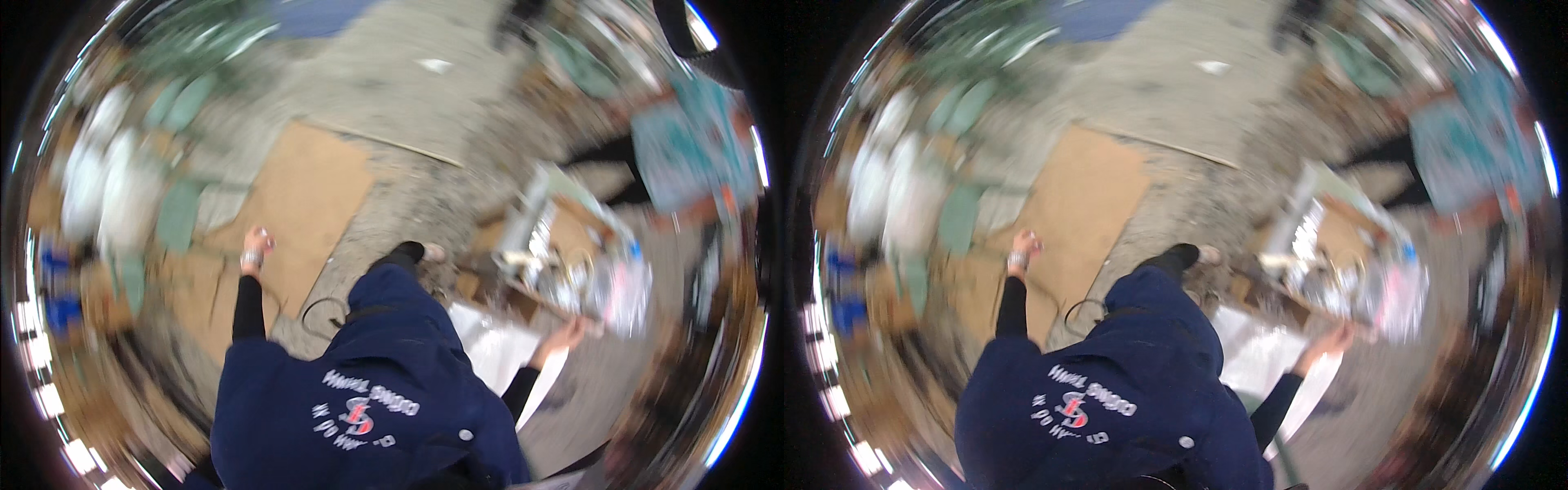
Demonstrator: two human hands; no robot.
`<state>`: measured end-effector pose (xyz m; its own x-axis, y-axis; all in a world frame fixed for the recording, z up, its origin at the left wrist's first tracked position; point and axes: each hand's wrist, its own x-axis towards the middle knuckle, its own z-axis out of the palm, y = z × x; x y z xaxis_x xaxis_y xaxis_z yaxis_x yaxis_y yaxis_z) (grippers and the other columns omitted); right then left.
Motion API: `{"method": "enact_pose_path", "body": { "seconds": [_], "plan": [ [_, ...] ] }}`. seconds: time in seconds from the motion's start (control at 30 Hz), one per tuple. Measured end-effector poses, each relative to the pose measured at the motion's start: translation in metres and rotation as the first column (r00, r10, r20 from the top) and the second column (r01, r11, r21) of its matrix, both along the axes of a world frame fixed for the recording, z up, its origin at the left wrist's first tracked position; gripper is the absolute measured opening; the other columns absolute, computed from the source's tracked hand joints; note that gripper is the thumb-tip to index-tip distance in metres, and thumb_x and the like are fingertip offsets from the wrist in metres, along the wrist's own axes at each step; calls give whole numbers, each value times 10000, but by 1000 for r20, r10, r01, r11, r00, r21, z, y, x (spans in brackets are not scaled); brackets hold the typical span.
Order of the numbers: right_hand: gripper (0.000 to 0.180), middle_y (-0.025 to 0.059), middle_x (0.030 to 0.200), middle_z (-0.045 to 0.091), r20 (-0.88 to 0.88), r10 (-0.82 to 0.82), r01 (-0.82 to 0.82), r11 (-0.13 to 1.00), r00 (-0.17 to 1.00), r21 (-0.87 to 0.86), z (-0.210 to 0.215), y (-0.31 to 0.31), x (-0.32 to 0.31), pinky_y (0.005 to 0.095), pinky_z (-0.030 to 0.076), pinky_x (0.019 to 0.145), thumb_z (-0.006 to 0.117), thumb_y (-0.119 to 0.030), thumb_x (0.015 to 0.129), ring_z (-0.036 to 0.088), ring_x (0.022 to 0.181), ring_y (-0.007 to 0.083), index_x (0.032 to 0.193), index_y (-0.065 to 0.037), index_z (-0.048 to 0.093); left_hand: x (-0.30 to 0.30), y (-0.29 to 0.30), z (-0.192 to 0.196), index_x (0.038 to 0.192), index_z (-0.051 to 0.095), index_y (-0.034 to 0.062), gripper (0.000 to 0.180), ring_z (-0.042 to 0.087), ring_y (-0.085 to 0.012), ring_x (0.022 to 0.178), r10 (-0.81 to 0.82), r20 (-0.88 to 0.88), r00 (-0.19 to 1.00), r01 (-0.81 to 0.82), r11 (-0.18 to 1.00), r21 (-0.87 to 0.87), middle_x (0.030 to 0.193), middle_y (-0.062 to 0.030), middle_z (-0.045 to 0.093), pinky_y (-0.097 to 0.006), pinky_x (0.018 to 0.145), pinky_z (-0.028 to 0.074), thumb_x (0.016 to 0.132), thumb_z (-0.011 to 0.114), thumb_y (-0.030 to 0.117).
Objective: The person assembles green plastic chairs by inserting metal fasteners into the underside of the seat and tapping them with a hammer. The person repeatedly picks up chairs, positions them, and secures the fasteners before moving to the next unit.
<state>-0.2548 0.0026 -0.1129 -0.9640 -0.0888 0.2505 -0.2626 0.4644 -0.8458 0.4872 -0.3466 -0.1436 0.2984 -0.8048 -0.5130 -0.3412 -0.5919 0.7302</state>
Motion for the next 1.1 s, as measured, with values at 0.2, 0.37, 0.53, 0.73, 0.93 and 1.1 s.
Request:
{"method": "enact_pose_path", "body": {
  "seconds": [0.2,0.37,0.53,0.73,0.93,1.1],
  "plan": [
    [111,105,860,648,-47,258,-242,946,965,217,95,-75,30,339,481,745,602,-95,844,612,818,208,934,-47,647,-370,17,48,1092,649,110,251,502,-51,640,-504,-495,708,590,807,21,805,66,552,-260,576,474,868,655,222],
    [134,114,845,643,37,293,-223,633,955,742,66,-89,16,408,494,723,670,-167,760,612,831,302,853,-72,678,-494,68,166,1098,656,73,213,497,-13,650,-676,-659,330,794,576,-193,805,81,571,-175,580,410,911,603,158],
    [123,112,856,640,95,369,-341,690,924,638,63,-87,20,408,490,726,684,-178,751,596,855,316,801,-66,686,-517,92,193,1156,547,13,343,586,-46,742,-656,-745,123,811,499,-306,967,-42,623,-192,612,464,833,663,13],
    [122,131,860,625,18,354,-288,728,935,623,62,-86,24,426,480,724,627,-153,808,586,834,332,830,-36,651,-530,98,187,1132,561,0,333,597,-51,746,-676,-717,173,815,506,-281,939,-42,623,-196,624,483,818,672,6],
    [146,184,792,609,97,251,-266,839,963,475,88,-87,41,444,451,678,508,-137,885,568,753,393,871,6,534,-550,95,192,1164,552,11,359,568,-38,718,-747,-650,139,846,431,-315,945,-28,603,-190,587,450,824,669,12],
    [169,58,751,645,455,585,-379,799,671,-467,178,-106,100,258,435,619,588,-127,903,594,694,148,904,33,643,-563,87,201,1101,632,20,283,594,-76,844,-864,-502,-30,819,267,-508,1003,-60,601,-213,674,483,821,664,-8]
  ]
}}
